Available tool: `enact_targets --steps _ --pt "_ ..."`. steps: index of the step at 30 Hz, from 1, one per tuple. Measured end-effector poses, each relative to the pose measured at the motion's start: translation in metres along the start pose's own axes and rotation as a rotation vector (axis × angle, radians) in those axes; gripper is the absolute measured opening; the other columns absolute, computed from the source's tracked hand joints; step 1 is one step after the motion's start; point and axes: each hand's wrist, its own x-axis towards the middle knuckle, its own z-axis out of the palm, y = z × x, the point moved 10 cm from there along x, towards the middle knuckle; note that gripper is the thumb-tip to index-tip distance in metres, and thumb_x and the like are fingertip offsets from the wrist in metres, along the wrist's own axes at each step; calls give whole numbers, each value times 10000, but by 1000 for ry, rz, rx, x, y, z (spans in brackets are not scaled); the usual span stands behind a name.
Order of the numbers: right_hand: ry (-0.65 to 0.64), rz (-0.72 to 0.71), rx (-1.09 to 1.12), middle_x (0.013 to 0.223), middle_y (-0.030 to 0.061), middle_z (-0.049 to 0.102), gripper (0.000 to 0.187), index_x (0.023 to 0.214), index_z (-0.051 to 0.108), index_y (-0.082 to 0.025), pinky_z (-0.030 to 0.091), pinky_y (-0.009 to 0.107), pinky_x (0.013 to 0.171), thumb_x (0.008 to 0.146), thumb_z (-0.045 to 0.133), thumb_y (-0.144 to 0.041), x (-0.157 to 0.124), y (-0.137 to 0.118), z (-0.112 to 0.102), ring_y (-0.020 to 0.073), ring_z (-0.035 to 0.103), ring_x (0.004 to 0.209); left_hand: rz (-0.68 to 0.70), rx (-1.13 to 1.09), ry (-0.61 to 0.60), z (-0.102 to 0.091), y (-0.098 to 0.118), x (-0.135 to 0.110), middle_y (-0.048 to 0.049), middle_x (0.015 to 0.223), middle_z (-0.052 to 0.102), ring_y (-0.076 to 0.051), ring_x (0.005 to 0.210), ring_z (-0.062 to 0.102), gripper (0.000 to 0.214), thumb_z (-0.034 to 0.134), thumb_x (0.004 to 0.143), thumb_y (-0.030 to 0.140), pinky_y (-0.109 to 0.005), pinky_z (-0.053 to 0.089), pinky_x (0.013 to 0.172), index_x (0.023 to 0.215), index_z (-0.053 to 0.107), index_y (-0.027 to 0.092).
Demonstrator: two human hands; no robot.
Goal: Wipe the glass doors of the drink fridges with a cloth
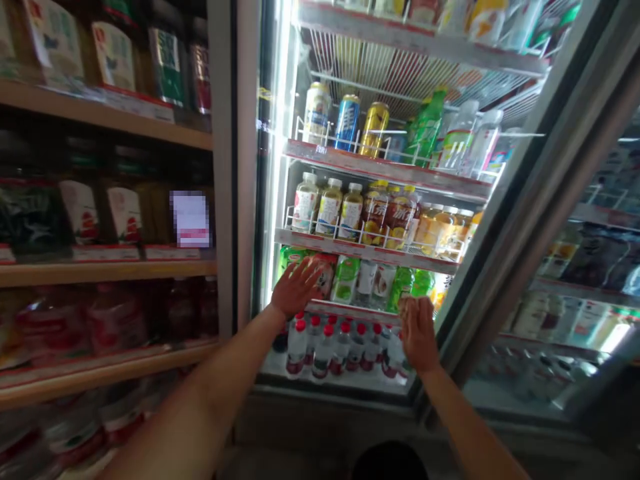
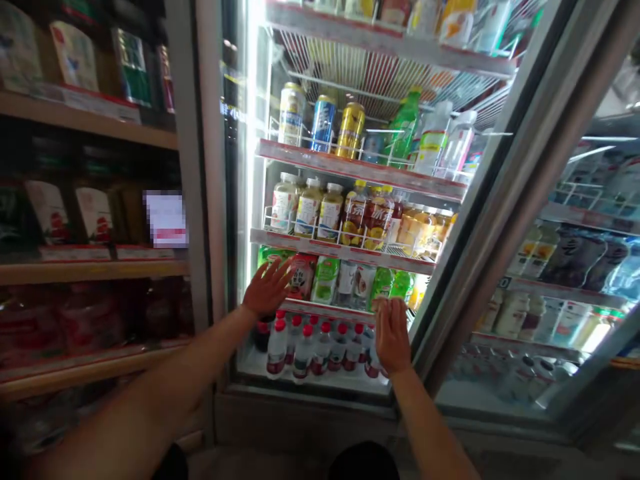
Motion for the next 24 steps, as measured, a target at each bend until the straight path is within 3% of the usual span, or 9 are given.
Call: enact_targets --steps 3,8,12,18,24 --pt "19 -57 -29 1628 143 297 710 1609 173 -267 416 596 1172 962 427 -119 12 9 -5 327 283 1520 -18 -15 -6 6 0 -3 -49 1525 491 -213 1508 317 543 473 982 322 -405 147 1273 1519 406 286" --pt "216 25 -48 1557 156 422 600 1558 346 -258 448 532 1148 980 451 -136 57 32 -30 290 434 1437 -5 16 -6 6 2 -4 -52 1531 484 -217 1516 298 544 452 993 319 -414 134 1271 1531 384 269" --pt "260 41 -37 1576 137 403 520 1494 464 -254 452 532 1139 983 473 -158 77 20 -34 287 417 1448 -3 -43 7 4 3 -3 -49 1557 451 -208 1530 263 574 450 995 310 -421 157 1268 1555 328 279" --pt "293 47 33 1557 134 432 476 1485 481 -227 401 540 1187 1013 417 -216 129 13 -40 281 386 1472 -25 -49 -42 4 3 -2 -60 1544 468 -219 1512 310 564 472 988 316 -419 168 1268 1541 367 274" --pt "247 -3 122 1551 126 433 501 1505 445 -254 406 576 1180 1011 391 -196 124 -26 -23 286 360 1488 13 27 25 -3 8 -2 -67 1527 489 -220 1517 297 531 461 996 320 -419 131 1275 1518 411 240"
